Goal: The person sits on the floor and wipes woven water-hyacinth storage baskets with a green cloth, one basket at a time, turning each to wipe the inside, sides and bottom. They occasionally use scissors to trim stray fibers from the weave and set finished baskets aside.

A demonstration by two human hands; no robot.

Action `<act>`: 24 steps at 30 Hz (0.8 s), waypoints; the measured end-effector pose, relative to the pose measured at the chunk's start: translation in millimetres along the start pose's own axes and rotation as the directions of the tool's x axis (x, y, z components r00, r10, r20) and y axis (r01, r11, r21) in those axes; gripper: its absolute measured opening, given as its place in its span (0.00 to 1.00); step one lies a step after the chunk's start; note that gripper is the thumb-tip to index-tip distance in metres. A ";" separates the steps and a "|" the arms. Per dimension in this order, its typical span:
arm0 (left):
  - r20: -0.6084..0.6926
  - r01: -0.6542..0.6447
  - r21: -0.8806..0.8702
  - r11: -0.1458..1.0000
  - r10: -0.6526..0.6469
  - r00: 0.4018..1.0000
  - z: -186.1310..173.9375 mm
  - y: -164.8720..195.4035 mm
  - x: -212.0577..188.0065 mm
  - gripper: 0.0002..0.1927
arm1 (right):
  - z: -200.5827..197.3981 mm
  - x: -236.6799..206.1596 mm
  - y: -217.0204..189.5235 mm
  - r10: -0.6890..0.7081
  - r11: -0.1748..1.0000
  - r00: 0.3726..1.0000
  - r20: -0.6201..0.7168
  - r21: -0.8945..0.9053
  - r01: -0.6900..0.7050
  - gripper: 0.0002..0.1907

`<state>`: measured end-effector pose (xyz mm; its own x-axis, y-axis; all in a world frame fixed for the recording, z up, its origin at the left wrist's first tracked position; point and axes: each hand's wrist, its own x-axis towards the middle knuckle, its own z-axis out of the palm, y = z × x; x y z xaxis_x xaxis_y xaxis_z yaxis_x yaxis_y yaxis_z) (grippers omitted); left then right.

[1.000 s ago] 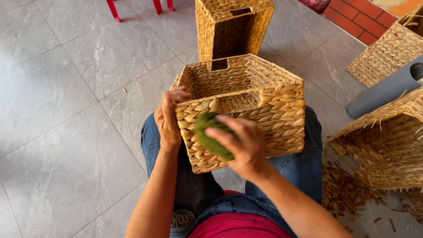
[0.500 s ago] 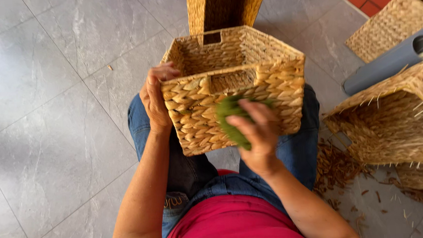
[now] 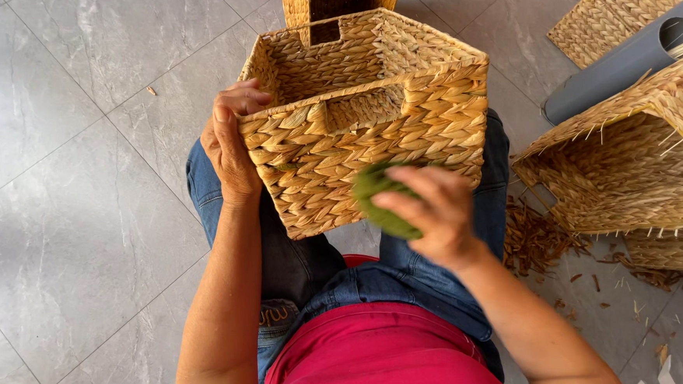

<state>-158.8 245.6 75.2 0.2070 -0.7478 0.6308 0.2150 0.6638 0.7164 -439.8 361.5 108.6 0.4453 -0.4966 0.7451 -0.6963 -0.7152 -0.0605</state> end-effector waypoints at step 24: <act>0.000 -0.034 0.013 0.999 0.034 0.999 2.2 -7.5 1.9 0.26 | 37.2 19.1 -31.9 -0.052 0.982 0.999 0.013 0.180 0.049 0.28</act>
<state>-162.1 239.1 71.6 0.2146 -0.7249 0.6545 0.1950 0.6885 0.6986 -388.1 356.6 100.1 0.4879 -0.4651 0.7387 -0.5609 -0.8154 -0.1429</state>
